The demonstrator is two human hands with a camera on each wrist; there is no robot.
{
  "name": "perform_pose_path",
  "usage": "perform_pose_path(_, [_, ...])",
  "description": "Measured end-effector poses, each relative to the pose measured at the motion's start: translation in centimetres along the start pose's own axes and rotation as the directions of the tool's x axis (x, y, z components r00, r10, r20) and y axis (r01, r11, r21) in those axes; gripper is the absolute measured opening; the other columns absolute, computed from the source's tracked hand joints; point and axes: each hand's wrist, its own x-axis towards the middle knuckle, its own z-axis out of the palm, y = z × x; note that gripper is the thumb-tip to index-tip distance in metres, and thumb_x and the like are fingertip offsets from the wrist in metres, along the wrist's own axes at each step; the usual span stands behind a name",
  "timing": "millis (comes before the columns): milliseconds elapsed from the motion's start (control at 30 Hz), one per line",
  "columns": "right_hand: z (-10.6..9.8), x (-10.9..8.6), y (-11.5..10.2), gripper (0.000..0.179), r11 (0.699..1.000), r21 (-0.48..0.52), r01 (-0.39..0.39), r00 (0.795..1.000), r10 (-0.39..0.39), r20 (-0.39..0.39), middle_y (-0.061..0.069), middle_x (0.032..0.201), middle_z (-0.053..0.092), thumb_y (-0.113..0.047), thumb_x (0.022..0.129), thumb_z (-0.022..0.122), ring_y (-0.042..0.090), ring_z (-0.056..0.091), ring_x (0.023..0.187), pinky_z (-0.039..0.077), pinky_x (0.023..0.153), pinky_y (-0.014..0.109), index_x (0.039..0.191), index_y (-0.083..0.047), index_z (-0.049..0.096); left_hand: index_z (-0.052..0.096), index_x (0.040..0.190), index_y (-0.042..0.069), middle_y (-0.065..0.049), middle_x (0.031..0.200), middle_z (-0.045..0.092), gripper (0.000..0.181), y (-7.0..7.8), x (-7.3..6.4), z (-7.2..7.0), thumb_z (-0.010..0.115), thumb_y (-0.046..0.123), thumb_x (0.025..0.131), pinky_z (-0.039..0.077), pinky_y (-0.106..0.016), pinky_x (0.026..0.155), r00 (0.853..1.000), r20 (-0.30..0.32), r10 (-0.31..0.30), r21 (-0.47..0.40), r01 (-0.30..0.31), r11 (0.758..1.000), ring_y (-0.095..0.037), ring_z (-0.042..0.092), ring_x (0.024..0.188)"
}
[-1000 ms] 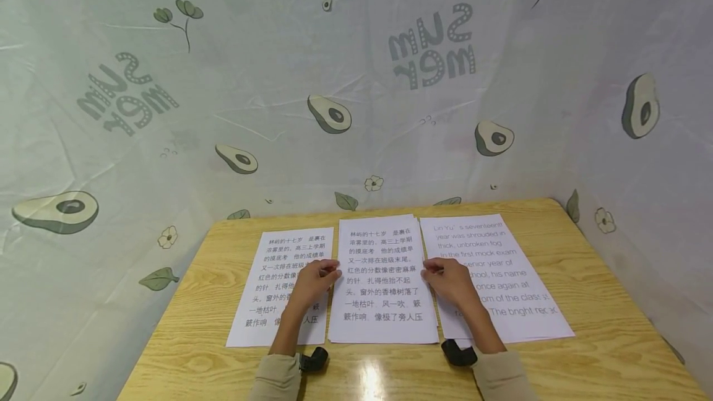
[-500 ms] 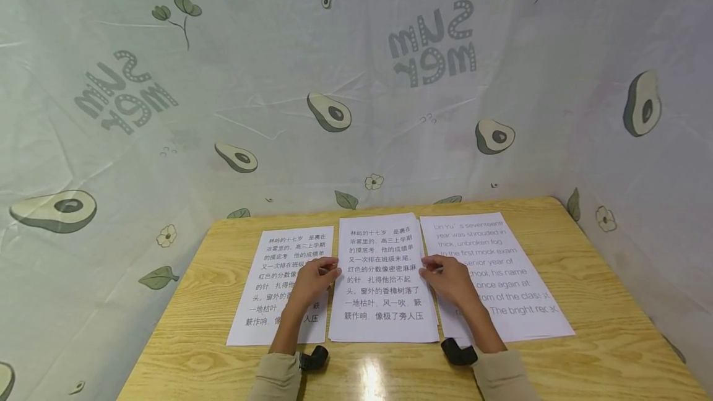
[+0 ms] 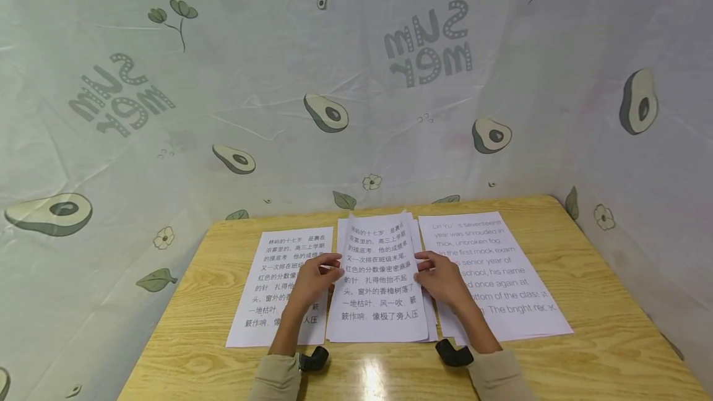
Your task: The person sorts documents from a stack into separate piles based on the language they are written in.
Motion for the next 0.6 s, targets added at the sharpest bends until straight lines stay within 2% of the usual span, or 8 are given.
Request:
perform_pose_path(300, [-0.4, -0.1, -0.2, 0.053, 1.0, 0.01, 0.008, 1.0, -0.008, 0.001, 0.027, 0.13, 0.065, -0.004, 0.1, 0.067, 0.023, 0.073, 0.101, 0.062, 0.073, 0.031, 0.15, 0.004, 0.055, 0.073, 0.135, 0.009, -0.01, 0.119, 0.075, 0.044, 0.4, -0.1, -0.3, 0.077, 0.0, 0.092, 0.062, -0.029, 0.074, 0.998, -0.061, 0.006, -0.012, -0.006, 1.0, -0.017, 0.072, 0.093])
perform_pose_path(433, [-1.0, -0.1, -0.3, 0.054, 0.997, 0.072, 0.005, 1.0, -0.005, 0.0, 0.028, 0.133, 0.063, -0.004, 0.102, 0.067, 0.025, 0.073, 0.104, 0.063, 0.076, 0.032, 0.153, 0.004, 0.052, 0.073, 0.136, 0.007, -0.012, 0.12, 0.075, 0.045, 0.4, -0.1, -0.8, 0.077, -0.003, 0.092, 0.064, -0.028, 0.074, 0.996, -0.088, 0.003, -0.103, -0.012, 0.995, -0.018, 0.073, 0.094])
perform_pose_path(600, [-1.6, 0.0, -0.5, 0.056, 0.994, 0.113, 0.004, 1.0, -0.004, 0.006, 0.028, 0.136, 0.063, -0.006, 0.103, 0.067, 0.023, 0.074, 0.106, 0.063, 0.079, 0.027, 0.155, 0.003, 0.049, 0.072, 0.137, 0.009, -0.015, 0.123, 0.073, 0.045, 0.4, 0.0, -1.3, 0.074, -0.003, 0.094, 0.066, -0.031, 0.079, 0.997, -0.079, 0.003, -0.235, -0.022, 0.972, -0.018, 0.074, 0.097])
